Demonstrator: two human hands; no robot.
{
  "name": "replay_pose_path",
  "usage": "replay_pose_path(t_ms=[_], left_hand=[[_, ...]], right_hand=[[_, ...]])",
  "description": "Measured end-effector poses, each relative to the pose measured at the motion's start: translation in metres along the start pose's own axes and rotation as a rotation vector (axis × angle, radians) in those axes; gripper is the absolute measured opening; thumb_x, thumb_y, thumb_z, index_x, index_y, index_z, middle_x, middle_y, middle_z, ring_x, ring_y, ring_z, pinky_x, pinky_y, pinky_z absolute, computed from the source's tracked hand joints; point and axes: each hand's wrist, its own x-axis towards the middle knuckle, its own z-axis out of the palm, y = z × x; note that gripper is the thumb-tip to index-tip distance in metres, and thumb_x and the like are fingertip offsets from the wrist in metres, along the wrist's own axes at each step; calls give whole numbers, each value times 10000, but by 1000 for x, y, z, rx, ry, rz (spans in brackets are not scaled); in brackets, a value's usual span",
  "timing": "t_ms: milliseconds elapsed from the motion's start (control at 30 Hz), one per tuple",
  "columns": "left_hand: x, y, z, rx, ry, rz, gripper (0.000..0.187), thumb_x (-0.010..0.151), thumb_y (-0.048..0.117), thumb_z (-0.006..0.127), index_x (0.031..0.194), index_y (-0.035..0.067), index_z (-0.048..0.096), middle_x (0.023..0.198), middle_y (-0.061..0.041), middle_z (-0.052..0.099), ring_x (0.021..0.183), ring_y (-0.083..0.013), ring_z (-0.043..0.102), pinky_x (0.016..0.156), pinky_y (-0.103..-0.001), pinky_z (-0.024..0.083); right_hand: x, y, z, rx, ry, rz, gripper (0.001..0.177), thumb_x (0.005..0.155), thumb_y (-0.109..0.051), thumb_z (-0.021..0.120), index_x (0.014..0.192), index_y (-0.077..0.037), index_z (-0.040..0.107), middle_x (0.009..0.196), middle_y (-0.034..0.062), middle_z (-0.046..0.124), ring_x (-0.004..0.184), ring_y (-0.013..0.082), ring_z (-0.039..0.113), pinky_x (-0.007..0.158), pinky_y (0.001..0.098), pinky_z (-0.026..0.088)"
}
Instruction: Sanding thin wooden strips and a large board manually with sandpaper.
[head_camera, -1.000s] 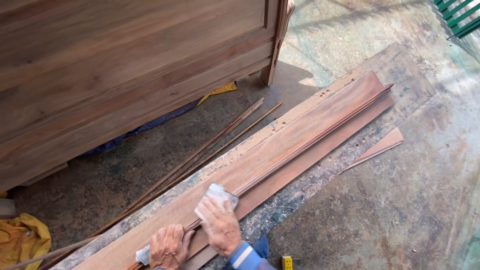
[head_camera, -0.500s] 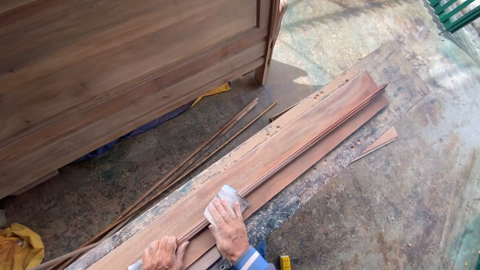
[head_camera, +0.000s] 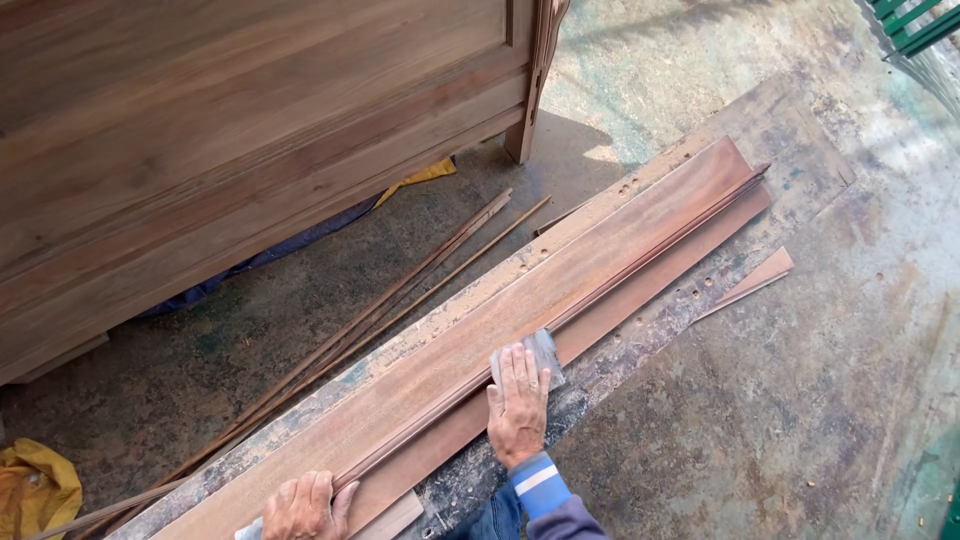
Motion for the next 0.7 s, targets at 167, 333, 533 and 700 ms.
replay_pose_path(t_ms=[167,333,533,700], left_hand=[[7,7,-14,61,0,26,421,730,459,808,959,127,685,806,-49,670,750,-245,643,675,-395,490],[6,16,-27,89,-37,-18,410,760,478,768,966,137,673,867,-29,662,847,-231,648,747,-390,504],[5,12,-23,126,-148,-51,395,807,517,721,986,168,672,891,-12,659,891,-225,630,793,-411,494],[6,14,-22,120,-145,-41,408,811,533,698,995,171,662,885,-13,650,900,-231,626,819,-413,492]], right_hand=[[65,69,1,-56,33,79,515,1111,-357,367,1574,-139,419,1672,142,346,1575,309,285,1273,588,175],[34,26,-4,-77,33,80,519,1106,-306,371,1575,-83,374,1674,176,303,1570,340,250,1276,566,177],[-62,-60,-16,77,-84,-281,541,1090,-336,374,1570,-86,378,1659,146,329,1556,315,279,1254,580,147],[20,37,-6,-27,-10,-58,465,1110,-269,345,1548,-140,436,1664,123,364,1575,292,328,1300,580,192]])
